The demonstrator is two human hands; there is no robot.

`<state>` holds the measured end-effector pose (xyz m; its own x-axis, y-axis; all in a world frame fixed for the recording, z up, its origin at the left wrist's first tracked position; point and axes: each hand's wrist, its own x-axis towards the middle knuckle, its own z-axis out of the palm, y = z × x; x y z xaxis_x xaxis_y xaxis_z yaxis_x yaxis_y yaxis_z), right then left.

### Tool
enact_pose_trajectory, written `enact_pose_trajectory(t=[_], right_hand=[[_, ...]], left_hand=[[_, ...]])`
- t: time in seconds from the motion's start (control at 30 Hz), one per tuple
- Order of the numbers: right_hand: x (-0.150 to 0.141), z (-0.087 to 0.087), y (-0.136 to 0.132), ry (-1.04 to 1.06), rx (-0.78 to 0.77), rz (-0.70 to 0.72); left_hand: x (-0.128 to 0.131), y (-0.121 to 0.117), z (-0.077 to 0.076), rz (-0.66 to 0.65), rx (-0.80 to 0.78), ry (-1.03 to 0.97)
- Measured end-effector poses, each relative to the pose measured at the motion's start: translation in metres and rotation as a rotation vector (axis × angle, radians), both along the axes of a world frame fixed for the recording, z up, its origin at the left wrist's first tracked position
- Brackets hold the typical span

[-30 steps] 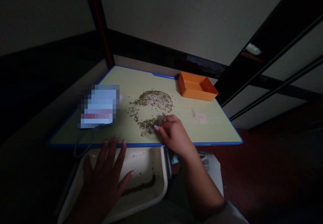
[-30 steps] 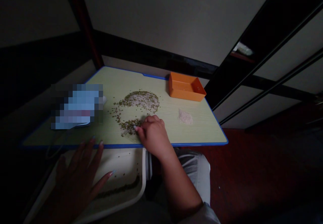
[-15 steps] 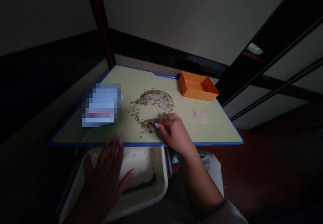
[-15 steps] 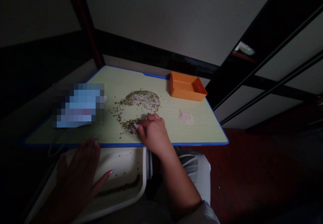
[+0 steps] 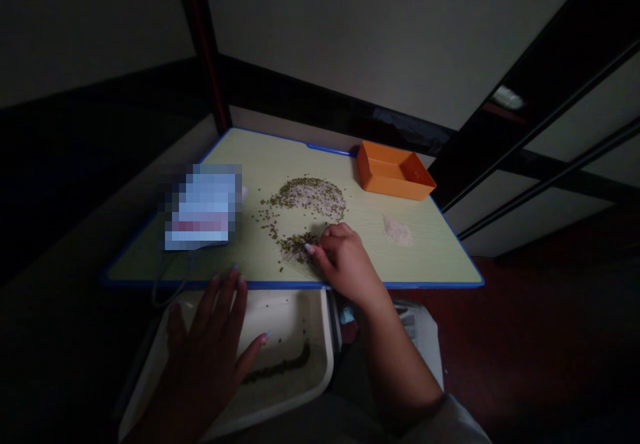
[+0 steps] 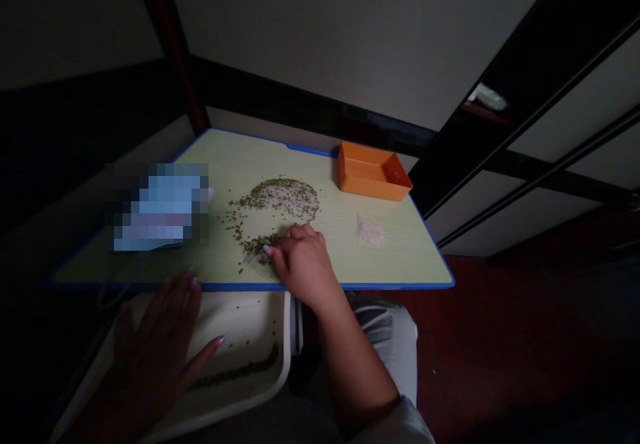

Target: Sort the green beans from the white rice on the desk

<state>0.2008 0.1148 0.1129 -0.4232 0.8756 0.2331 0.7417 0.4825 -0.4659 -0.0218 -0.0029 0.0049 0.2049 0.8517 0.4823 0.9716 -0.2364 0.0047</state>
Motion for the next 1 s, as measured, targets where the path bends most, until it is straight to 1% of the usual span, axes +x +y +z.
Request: enact_pose_trajectory(t=[0.1, 0.23, 0.4, 0.67, 1.0], right_hand=[[-0.0023, 0.0013, 0.0021, -0.023, 0.003, -0.010], [-0.0044, 0.0052, 0.0050, -0.054, 0.013, 0.011], [0.0001, 0.0088, 0.0053, -0.035, 0.024, 0.001], [-0.0010, 0.0071, 0.0037, -0.057, -0.005, 0.037], [-0.0040, 0.0093, 0.0070, -0.114, -0.002, -0.015]], left_hand=[[0.0002, -0.0009, 0.0013, 0.001, -0.002, 0.004], [0.0014, -0.0012, 0.0037, 0.003, 0.000, -0.019], [0.0025, 0.0005, 0.0030, -0.012, 0.045, -0.018], [0.0042, 0.0019, 0.0060, -0.024, 0.068, 0.008], [0.0030, 0.0012, 0.0041, -0.027, 0.047, 0.000]])
